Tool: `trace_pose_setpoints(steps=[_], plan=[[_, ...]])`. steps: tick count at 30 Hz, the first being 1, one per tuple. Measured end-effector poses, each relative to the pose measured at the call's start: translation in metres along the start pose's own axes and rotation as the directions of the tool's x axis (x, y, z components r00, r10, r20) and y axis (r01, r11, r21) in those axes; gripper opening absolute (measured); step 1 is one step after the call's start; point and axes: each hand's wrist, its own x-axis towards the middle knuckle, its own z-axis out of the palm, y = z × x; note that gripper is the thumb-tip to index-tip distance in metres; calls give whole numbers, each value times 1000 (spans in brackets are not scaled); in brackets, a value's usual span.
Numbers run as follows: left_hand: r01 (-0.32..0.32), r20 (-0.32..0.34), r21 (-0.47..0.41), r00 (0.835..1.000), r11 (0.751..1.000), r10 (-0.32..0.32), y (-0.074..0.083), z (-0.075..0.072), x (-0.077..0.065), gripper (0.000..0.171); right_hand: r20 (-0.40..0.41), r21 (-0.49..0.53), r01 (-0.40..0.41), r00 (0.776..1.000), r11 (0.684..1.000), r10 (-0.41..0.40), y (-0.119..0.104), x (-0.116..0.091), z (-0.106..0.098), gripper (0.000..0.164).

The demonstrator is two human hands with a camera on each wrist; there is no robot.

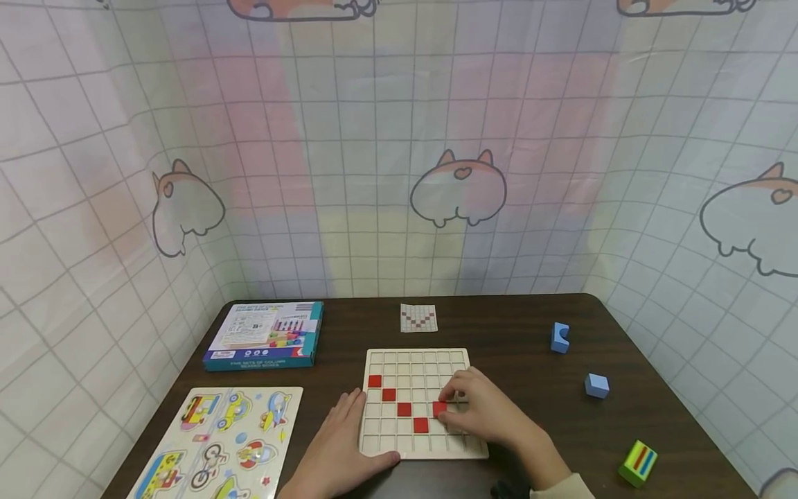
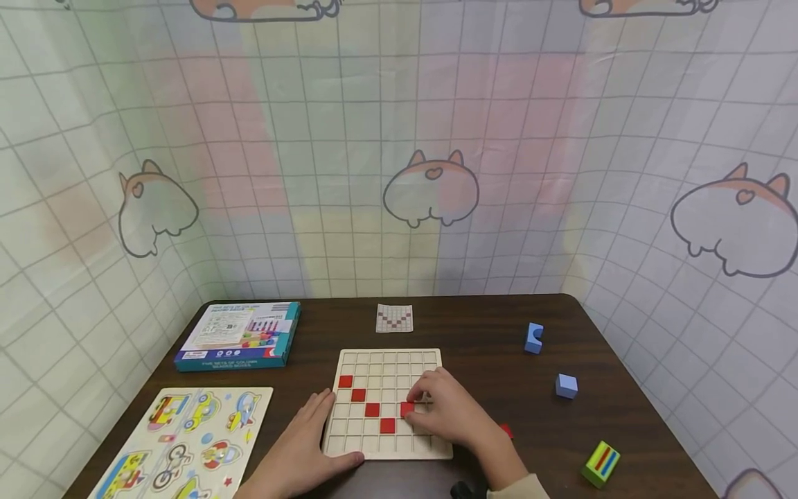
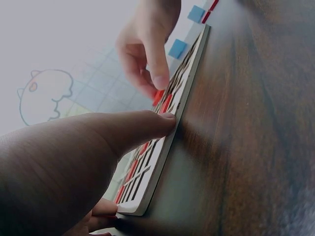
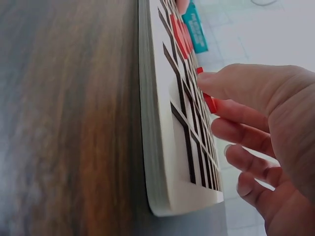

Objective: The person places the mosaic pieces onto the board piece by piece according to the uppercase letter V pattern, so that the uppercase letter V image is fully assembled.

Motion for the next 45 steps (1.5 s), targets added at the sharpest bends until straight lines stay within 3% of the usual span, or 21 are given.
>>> trace_pose_setpoints(steps=[22,30,45], plan=[[-16,9,-11,1000,1000,16,-2,0,1,136,20,-1,4,1000,1000,-4,-3,10,5,20],[4,34,-10,999,1000,-4,-3,0,1,137,-15,58,-35,999,998,36,-3,-1,-2,22],[12,43,-12,999,1000,-11,-2,1,2,138,-55,-10,-79,995,997,78,14,-36,-22,29]])
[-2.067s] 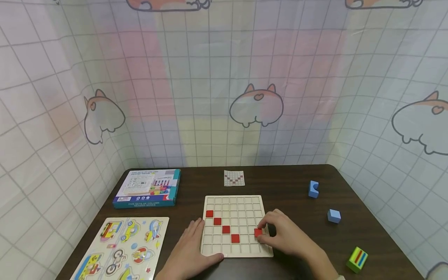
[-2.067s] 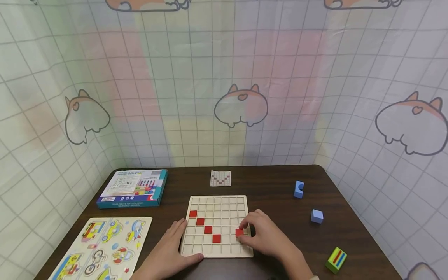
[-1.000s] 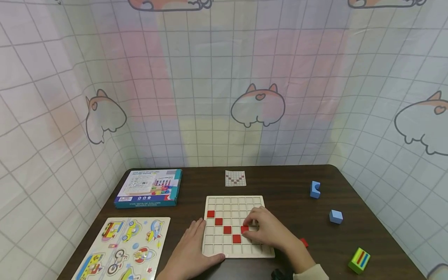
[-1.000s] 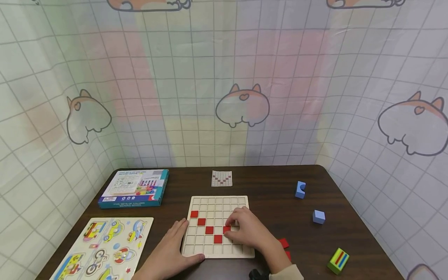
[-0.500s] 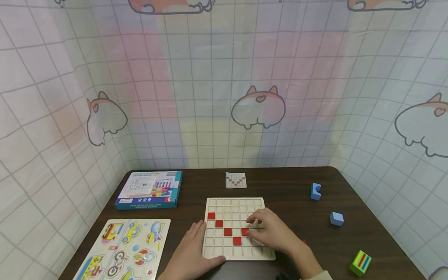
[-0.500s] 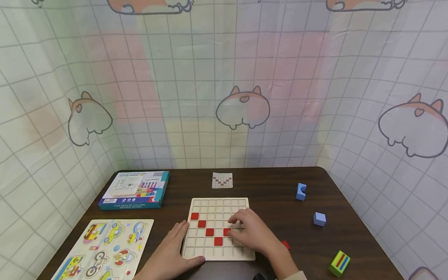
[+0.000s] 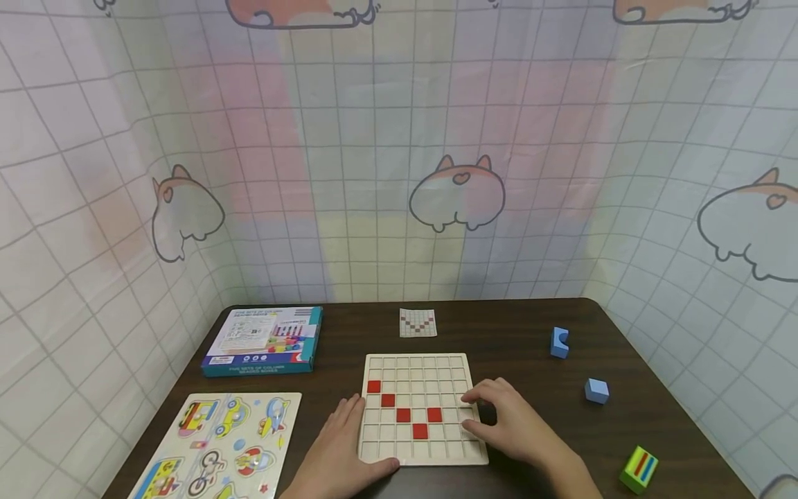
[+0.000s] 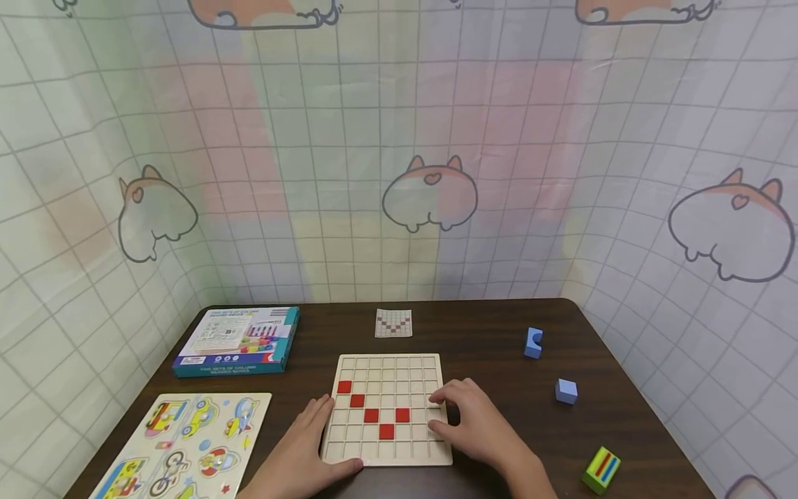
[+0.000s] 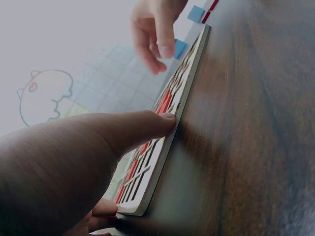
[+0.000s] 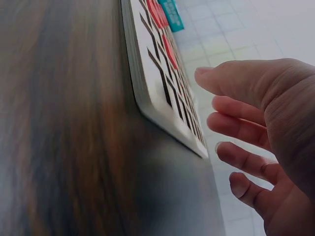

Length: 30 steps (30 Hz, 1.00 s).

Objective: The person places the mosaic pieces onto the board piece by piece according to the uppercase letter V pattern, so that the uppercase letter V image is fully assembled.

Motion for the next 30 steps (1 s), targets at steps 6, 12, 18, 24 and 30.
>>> trace_pose_setpoints(steps=[6,12,18,24,30], plan=[[7,0,4,1000,1000,-7,1,-1,0,138,-16,-25,-6,1000,1000,6,9,-10,-7,32],[9,0,4,1000,1000,-9,2,-1,0,138,-27,-36,-19,999,999,18,15,-19,-11,31],[1,-7,6,1000,1000,-1,2,0,-1,137,-46,-67,-14,999,998,11,21,-27,-14,31],[-4,-13,7,1000,1000,4,1,0,-2,137,-63,-97,-29,998,995,23,29,-36,-19,35],[-7,-12,10,1000,1000,7,1,0,-1,137,-71,-120,-62,996,991,54,38,-44,-23,39]])
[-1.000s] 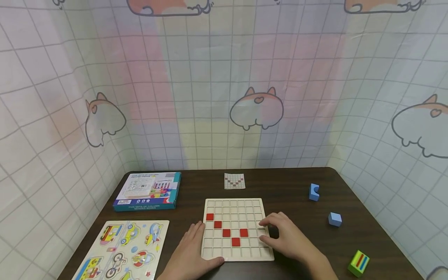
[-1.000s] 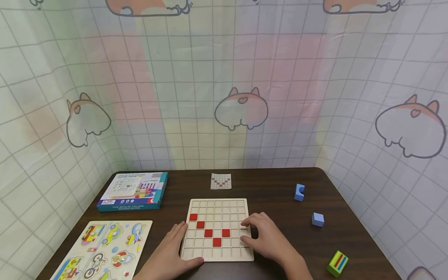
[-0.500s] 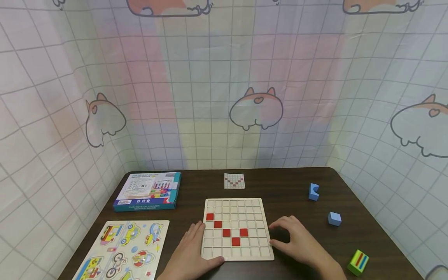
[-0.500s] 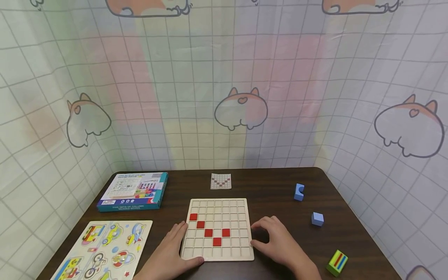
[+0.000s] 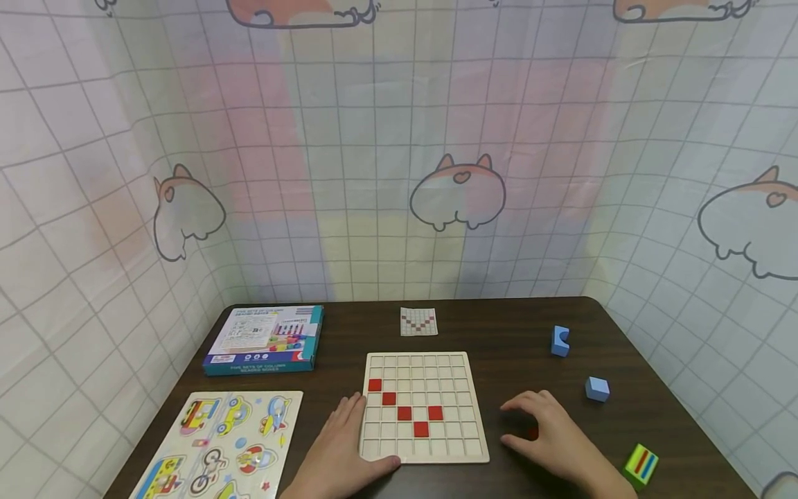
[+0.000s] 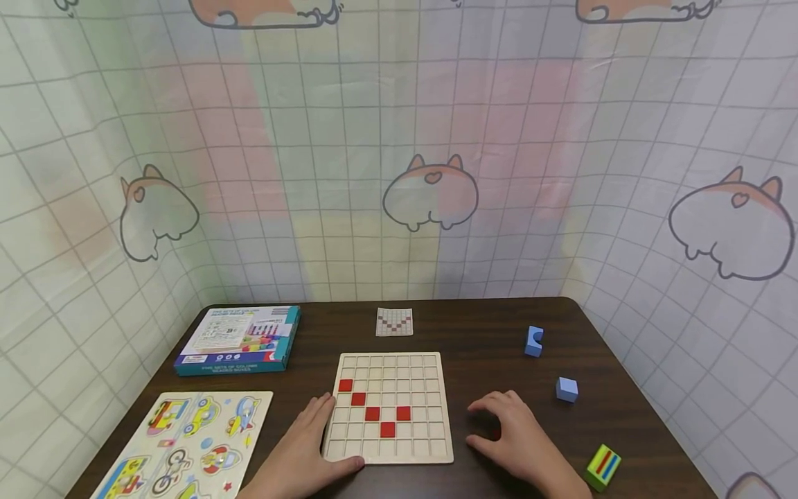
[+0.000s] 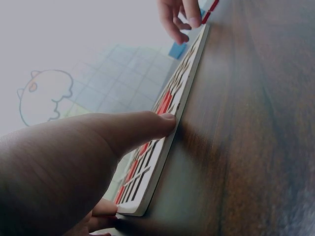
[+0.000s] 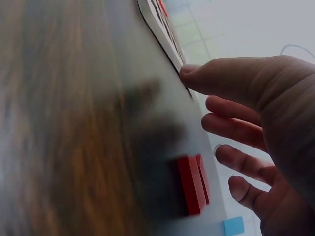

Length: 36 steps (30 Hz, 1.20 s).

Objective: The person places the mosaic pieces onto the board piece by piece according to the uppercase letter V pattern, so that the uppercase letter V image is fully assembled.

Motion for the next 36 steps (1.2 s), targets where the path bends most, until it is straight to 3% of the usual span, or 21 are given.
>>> trace_pose_setpoints(steps=[15,28,36], plan=[[-4,-7,-2,1000,1000,4,1,-1,-1,137,-22,-16,-64,998,998,63,20,-17,-7,42],[11,2,-3,1000,1000,-11,1,0,0,137,26,-8,-87,996,996,87,32,-30,-15,33],[15,8,0,1000,1000,-15,-1,1,1,137,54,4,-83,995,997,82,35,-34,-17,19]])
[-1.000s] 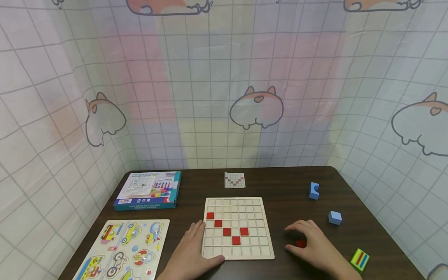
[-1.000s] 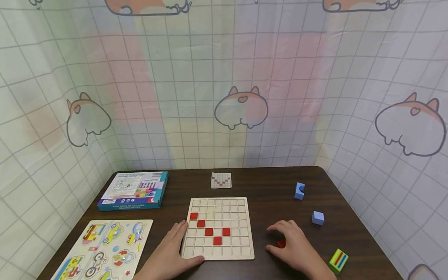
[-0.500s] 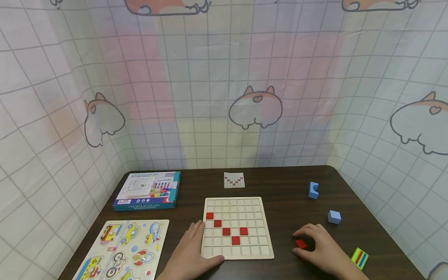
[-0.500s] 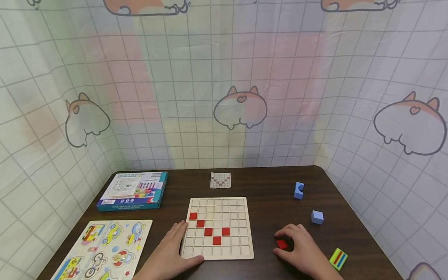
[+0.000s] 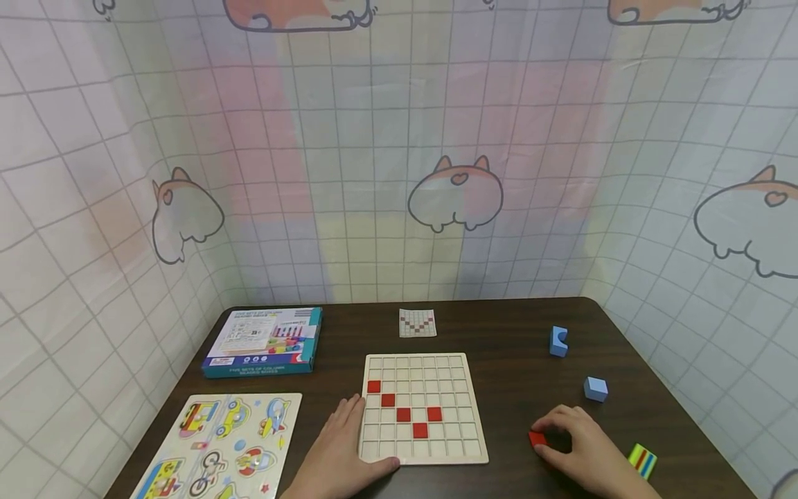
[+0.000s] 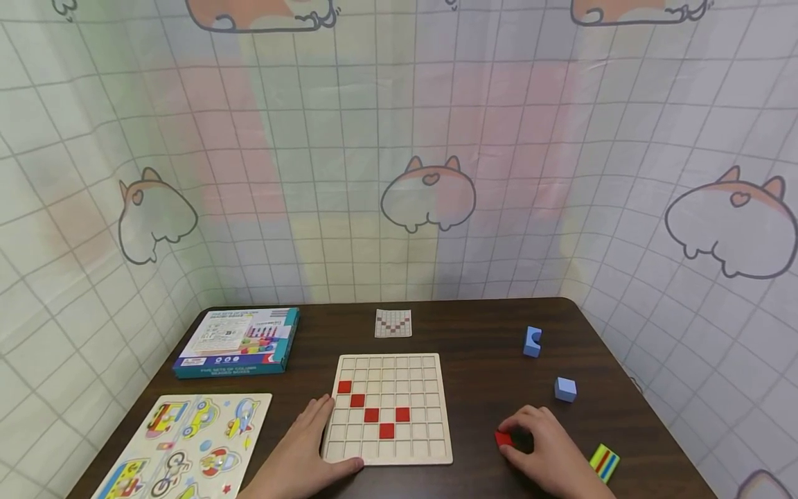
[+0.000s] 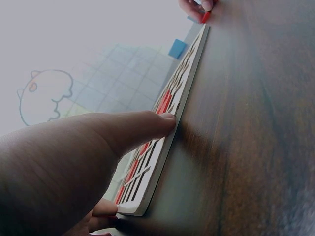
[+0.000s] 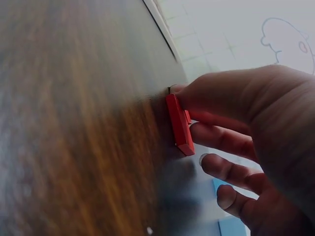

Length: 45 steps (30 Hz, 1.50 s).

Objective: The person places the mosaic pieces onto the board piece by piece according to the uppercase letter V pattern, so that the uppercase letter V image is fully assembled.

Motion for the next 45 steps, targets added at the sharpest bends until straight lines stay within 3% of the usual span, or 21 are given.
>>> trace_pose_setpoints(steps=[11,22,34,45], plan=[[-2,0,2,1000,1000,2,-1,0,0,137,4,7,-56,998,998,56,-10,4,-2,16],[-19,6,4,1000,1000,19,-2,1,2,136,-58,-12,85,995,996,-86,-13,11,4,17],[-26,-11,4,1000,1000,26,-4,2,0,136,-70,-15,92,993,996,-93,-26,30,6,19],[-14,-1,-18,1000,1000,14,-1,0,0,136,-34,-10,91,995,996,-92,-40,44,8,16]])
